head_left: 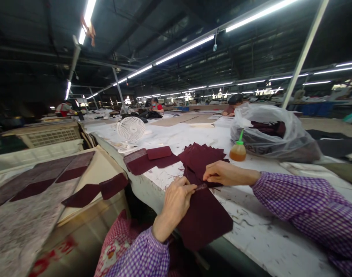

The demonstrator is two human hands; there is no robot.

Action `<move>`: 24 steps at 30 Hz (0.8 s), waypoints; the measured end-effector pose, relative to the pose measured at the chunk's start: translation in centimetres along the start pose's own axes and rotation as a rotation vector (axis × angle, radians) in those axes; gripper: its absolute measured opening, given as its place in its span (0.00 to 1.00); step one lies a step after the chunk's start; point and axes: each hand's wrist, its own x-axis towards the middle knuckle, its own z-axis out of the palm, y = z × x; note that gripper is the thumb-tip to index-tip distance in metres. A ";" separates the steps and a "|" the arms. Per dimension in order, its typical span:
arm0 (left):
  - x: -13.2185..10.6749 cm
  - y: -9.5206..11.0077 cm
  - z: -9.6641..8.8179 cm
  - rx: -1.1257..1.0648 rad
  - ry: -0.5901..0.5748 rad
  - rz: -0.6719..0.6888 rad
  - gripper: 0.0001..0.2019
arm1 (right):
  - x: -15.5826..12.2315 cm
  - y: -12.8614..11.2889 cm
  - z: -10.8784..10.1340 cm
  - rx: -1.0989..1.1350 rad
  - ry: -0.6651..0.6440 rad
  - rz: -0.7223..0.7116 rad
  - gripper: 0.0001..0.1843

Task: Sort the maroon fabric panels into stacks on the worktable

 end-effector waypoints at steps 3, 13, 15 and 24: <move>0.0 -0.2 0.0 -0.006 0.006 0.012 0.10 | 0.1 -0.3 0.4 -0.067 0.003 -0.023 0.11; -0.1 -0.2 0.1 0.017 0.002 0.018 0.10 | 0.0 -0.4 1.3 -0.180 0.025 0.004 0.04; -0.1 -0.5 0.1 0.014 -0.011 0.035 0.11 | 0.0 -0.4 1.9 -0.273 0.049 -0.049 0.05; -0.5 -0.8 -1.0 0.203 -0.100 0.164 0.16 | -1.7 -0.4 2.8 -0.711 0.058 -0.318 0.10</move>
